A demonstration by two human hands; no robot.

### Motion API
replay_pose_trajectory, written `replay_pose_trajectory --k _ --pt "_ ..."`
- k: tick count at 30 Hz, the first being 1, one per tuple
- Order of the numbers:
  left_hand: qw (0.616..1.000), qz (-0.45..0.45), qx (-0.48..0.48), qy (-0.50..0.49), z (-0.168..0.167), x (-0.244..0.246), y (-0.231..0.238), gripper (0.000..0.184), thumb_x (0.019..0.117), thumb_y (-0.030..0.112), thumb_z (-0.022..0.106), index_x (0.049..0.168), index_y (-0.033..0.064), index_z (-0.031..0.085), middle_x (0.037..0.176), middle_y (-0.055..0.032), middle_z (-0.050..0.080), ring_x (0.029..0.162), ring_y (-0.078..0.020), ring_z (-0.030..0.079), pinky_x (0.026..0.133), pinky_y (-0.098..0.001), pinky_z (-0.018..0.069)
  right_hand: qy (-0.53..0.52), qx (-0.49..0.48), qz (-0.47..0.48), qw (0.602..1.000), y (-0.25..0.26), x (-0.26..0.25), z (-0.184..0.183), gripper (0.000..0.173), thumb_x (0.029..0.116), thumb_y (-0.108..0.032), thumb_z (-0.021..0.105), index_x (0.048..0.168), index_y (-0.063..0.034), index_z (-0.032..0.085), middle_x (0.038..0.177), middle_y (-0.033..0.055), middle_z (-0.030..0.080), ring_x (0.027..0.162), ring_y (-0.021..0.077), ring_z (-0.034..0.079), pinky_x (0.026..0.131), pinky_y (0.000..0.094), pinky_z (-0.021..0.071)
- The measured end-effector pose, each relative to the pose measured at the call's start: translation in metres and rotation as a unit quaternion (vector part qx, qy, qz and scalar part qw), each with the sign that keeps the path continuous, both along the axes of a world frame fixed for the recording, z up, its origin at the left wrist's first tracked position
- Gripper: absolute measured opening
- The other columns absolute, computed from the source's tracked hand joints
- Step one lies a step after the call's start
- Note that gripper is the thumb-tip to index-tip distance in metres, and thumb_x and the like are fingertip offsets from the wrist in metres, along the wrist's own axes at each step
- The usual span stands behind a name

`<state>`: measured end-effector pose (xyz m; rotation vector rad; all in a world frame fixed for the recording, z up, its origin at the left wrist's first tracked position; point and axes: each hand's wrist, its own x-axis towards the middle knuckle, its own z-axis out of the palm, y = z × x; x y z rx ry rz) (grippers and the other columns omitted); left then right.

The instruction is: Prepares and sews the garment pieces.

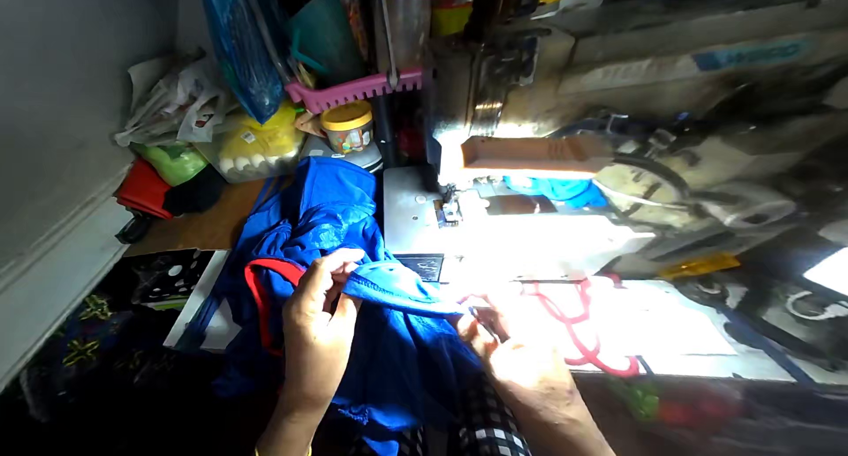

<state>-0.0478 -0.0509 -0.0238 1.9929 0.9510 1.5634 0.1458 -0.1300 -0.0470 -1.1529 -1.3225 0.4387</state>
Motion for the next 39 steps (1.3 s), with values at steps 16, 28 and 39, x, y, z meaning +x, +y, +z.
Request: replay_pose_trajectory --k 16,28,39 --pt "0.906 -0.239 -0.340 -0.079 0.014 0.010 -0.026 0.023 0.1021 0.014 0.055 0.090 0.0079 0.074 0.084 0.0028 0.070 0.082 -0.0045 0.067 0.077 -0.0236 0.0571 -0.009 -0.088 -0.021 0.996 0.004 0.011 -0.004 0.020 0.0987 -0.028 0.061 0.104 -0.0139 0.074 0.089 -0.0072 0.068 0.079 -0.0040 0.062 0.072 0.0163 0.0541" --pt "0.896 -0.224 -0.371 -0.096 0.014 0.016 -0.031 0.027 0.1030 0.011 0.052 0.091 0.0058 0.075 0.087 -0.0021 0.072 0.086 -0.0084 0.068 0.083 -0.0270 0.0574 -0.260 0.053 -0.160 0.951 -0.021 -0.012 0.000 0.029 0.0997 -0.030 0.058 0.115 -0.0159 0.078 0.098 0.0039 0.074 0.089 0.0117 0.068 0.076 0.0294 0.0532" --pt "0.935 -0.233 -0.268 0.007 0.006 0.017 -0.032 0.025 0.1032 0.010 0.052 0.092 0.0060 0.074 0.083 0.0059 0.068 0.080 0.0030 0.061 0.074 -0.0151 0.0504 -0.124 0.053 -0.074 0.988 -0.017 -0.011 -0.003 0.027 0.1004 -0.026 0.062 0.118 -0.0094 0.076 0.104 0.0034 0.073 0.091 0.0018 0.065 0.080 0.0166 0.0538"
